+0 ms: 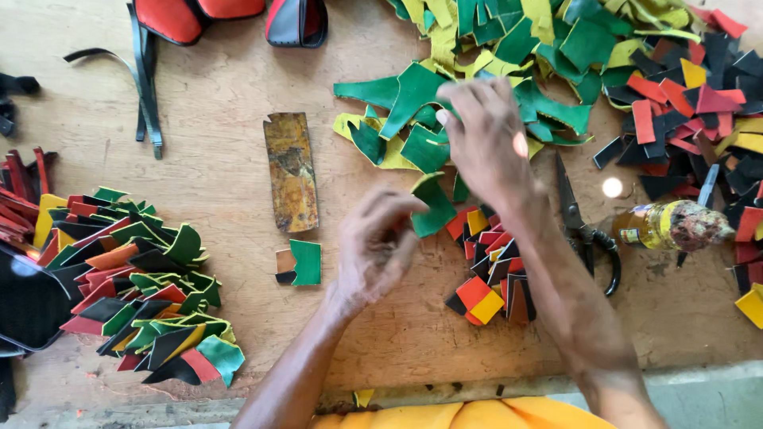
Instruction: The person uses shears to cut small rectangular pieces from multicolored leather scraps on a wooden workbench. They repeatedly pick up scraps, cut them to size, and place the finished pieces into a growing pile on the table.
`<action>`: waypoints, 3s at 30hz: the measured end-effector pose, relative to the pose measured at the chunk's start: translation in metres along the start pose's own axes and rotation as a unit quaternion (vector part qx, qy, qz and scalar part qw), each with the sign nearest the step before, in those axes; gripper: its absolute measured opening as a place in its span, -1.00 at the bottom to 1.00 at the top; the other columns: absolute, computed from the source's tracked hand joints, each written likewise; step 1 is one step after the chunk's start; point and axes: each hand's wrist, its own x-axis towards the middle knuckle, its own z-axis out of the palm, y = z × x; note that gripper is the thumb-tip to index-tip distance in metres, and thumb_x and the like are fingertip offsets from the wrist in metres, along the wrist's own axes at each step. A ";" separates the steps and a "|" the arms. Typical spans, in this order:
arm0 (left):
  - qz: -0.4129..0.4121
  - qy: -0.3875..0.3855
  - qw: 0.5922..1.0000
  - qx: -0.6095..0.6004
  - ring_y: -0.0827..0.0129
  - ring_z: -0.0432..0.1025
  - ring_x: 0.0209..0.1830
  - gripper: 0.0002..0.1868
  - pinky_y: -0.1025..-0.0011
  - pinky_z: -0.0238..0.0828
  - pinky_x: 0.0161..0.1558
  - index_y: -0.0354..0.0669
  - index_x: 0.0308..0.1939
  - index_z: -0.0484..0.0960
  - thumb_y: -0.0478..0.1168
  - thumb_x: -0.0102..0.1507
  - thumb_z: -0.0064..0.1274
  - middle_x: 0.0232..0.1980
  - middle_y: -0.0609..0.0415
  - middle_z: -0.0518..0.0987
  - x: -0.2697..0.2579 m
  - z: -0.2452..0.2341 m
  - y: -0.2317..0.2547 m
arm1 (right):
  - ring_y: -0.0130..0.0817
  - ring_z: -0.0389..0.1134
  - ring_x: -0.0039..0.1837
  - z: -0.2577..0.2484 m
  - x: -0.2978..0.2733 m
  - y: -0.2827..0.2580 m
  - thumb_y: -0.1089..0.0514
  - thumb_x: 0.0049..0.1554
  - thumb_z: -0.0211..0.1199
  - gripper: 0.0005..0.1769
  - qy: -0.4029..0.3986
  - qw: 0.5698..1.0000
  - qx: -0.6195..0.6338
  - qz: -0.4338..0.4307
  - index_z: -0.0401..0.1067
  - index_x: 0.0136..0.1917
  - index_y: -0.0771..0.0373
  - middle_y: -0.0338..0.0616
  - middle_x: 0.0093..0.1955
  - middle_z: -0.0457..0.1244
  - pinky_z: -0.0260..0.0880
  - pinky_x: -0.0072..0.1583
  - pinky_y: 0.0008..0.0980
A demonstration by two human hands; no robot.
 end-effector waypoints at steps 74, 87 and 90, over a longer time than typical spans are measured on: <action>-0.182 0.065 0.899 -0.394 0.45 0.59 -0.14 -0.64 0.42 0.68 -0.14 -0.31 0.24 0.59 -0.25 0.40 0.01 0.02 0.01 0.68 0.018 -0.015 -0.028 | -0.30 0.49 0.01 -0.021 -0.094 -0.003 0.43 0.35 0.22 -0.66 0.057 0.753 0.624 0.201 0.29 0.37 0.38 0.00 0.13 0.39 0.58 -0.04 -0.33; -0.123 0.044 0.938 -0.321 0.48 0.57 -0.19 -0.73 0.50 0.60 -0.21 -0.32 0.13 0.58 -0.41 0.35 0.20 -0.06 0.03 0.65 0.014 -0.017 -0.019 | -0.34 0.47 -0.02 -0.012 -0.100 -0.006 0.43 0.29 0.24 -0.67 0.062 0.740 0.625 0.243 0.35 0.30 0.32 -0.09 0.11 0.38 0.58 -0.06 -0.33; -0.091 0.045 0.938 -0.330 0.48 0.55 -0.13 -0.74 0.49 0.61 -0.17 -0.32 0.11 0.61 -0.41 0.34 0.23 0.05 0.02 0.60 0.013 -0.017 -0.017 | -0.51 0.37 0.01 -0.012 -0.105 -0.004 0.39 0.36 0.21 -0.82 0.062 0.785 0.578 0.215 0.44 0.23 0.36 -0.16 0.07 0.36 0.44 0.08 -0.53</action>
